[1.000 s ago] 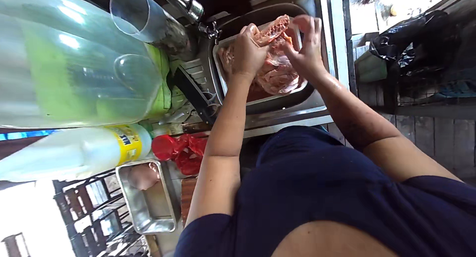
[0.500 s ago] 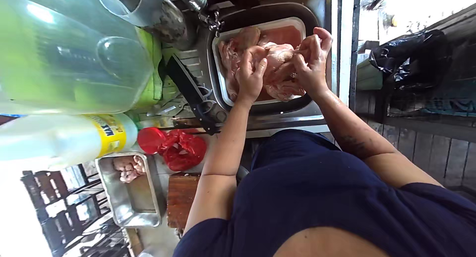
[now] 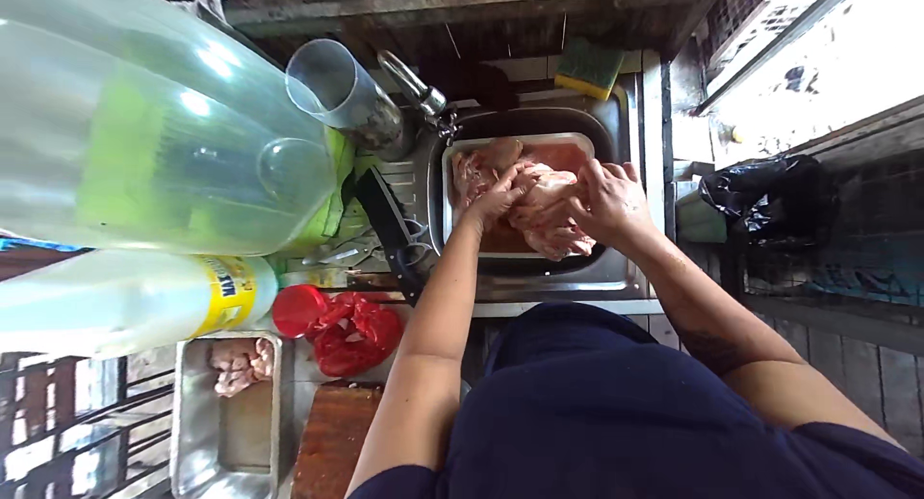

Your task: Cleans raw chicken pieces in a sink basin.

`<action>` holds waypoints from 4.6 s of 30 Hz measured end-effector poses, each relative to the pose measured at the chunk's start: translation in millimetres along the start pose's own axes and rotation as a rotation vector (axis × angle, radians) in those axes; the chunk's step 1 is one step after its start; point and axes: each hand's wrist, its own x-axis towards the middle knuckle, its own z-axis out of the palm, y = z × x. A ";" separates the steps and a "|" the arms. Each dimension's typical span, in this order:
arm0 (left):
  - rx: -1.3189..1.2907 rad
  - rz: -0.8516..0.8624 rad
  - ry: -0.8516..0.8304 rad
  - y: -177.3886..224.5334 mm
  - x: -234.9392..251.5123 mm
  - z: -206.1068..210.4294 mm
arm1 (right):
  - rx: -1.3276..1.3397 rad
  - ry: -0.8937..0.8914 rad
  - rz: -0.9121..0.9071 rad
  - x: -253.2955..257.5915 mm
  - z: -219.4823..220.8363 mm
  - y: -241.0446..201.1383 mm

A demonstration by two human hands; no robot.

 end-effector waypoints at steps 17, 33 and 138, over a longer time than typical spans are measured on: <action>0.373 0.049 0.196 13.3 -33.5 10.1 | -0.107 -0.062 -0.044 -0.2 19.7 -52.8; 0.319 0.172 0.285 12.8 -32.3 49.2 | 0.893 0.262 0.340 -40.5 53.9 -10.8; 0.951 0.035 0.255 -6.4 -0.7 99.7 | 0.222 0.145 0.780 71.5 56.7 30.3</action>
